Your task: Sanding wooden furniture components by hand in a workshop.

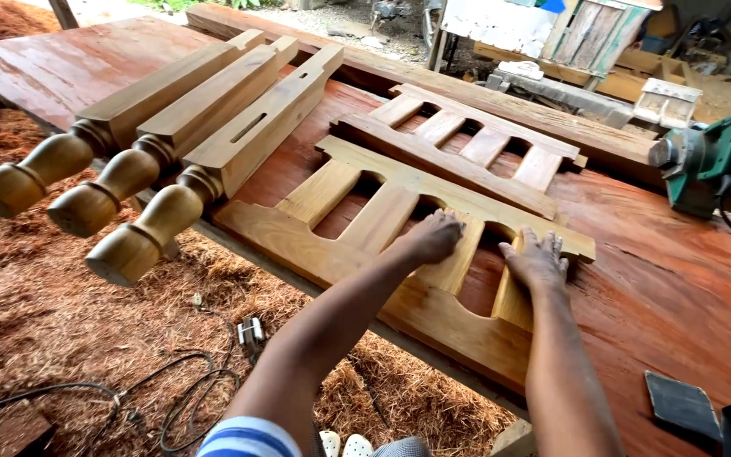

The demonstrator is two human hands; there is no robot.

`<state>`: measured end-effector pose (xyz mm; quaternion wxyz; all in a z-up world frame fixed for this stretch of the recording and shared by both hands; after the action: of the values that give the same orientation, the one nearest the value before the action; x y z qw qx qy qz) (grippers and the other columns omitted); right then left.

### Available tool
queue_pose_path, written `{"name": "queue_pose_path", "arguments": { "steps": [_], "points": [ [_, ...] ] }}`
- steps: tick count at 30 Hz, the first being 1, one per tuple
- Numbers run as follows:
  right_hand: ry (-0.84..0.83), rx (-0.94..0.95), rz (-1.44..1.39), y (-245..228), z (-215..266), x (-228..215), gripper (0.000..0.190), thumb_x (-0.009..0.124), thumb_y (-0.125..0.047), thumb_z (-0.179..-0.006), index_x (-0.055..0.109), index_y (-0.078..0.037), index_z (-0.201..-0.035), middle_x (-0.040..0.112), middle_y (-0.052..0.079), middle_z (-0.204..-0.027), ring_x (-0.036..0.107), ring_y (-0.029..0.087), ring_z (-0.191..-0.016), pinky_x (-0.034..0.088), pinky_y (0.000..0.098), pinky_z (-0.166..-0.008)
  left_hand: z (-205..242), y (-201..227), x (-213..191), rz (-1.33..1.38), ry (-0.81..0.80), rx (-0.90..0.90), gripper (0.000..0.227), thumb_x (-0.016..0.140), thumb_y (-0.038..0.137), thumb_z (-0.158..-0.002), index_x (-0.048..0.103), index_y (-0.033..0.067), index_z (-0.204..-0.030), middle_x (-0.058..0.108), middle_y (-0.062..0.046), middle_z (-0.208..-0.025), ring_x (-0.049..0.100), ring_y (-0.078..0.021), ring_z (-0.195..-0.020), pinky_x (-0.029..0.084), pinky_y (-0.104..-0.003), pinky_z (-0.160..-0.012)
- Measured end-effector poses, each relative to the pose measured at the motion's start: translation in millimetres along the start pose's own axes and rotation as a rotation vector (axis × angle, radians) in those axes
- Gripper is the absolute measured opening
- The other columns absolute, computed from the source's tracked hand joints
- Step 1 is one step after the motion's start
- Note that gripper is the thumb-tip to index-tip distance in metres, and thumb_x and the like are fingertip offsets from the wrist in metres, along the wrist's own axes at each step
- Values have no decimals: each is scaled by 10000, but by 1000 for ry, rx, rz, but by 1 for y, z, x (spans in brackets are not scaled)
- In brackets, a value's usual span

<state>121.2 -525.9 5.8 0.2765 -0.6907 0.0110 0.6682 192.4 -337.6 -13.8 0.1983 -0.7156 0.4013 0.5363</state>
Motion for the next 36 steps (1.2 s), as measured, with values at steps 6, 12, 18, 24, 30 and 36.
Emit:
{"name": "queue_pose_path", "arguments": {
  "steps": [6, 12, 18, 24, 30, 36],
  "points": [
    [12, 8, 23, -3, 0, -2, 835, 589, -630, -931, 252, -329, -1633, 67, 155, -1732, 22, 315, -1605, 109, 565, -1279, -28, -6, 8, -123, 30, -14, 243, 554, 80, -852, 684, -11, -1036, 685, -248, -1129, 647, -379, -1106, 490, -478, -997],
    [0, 22, 16, -11, 11, -10, 836, 580, -623, -934, 230, -335, -1636, 61, 132, -1734, 13, 297, -1604, 103, 559, -1284, 57, 45, -50, -63, -17, 48, 311, 518, 97, -914, 621, -49, -1169, 664, -274, -1160, 620, -403, -1133, 454, -499, -1050],
    [-20, 22, -18, -11, 19, -7, 801, 528, -604, -964, 209, -326, -1644, 57, 138, -1734, -4, 292, -1607, 76, 574, -1282, 144, 77, -66, 60, -104, 98, 391, 443, 101, -1013, 536, -126, -1318, 592, -335, -1290, 555, -455, -1249, 413, -504, -1118],
    [-11, 12, -26, -8, 15, -6, 800, 521, -599, -967, 207, -314, -1645, 64, 144, -1732, 1, 292, -1609, 67, 584, -1279, 150, 89, -76, -78, 15, 184, 408, 476, 92, -954, 547, -147, -1276, 602, -336, -1294, 568, -434, -1258, 434, -480, -1121],
    [-4, 22, -1, -3, 1, 2, 772, 492, -628, -962, 239, -336, -1630, 80, 132, -1730, 26, 294, -1603, 87, 574, -1278, 65, 45, -47, -2, -58, 66, 275, 481, 63, -954, 625, -104, -1119, 666, -284, -1134, 644, -403, -1077, 494, -494, -1025],
    [60, -14, -17, 6, -10, 1, 695, 471, -613, -985, 310, -354, -1609, 111, 138, -1730, 57, 302, -1608, 121, 584, -1275, -30, -9, 12, -79, 50, -4, 227, 542, 44, -860, 713, -26, -992, 702, -261, -1060, 682, -382, -1038, 513, -480, -995]
  ]
}}
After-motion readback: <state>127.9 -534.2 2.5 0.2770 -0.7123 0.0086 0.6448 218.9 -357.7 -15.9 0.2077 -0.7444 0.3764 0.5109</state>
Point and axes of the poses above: each hand's wrist, its own z-axis away from the middle knuckle, its own x-axis out of the palm, y = z × x, the point moved 7 cm from there along -z, towards the middle knuckle
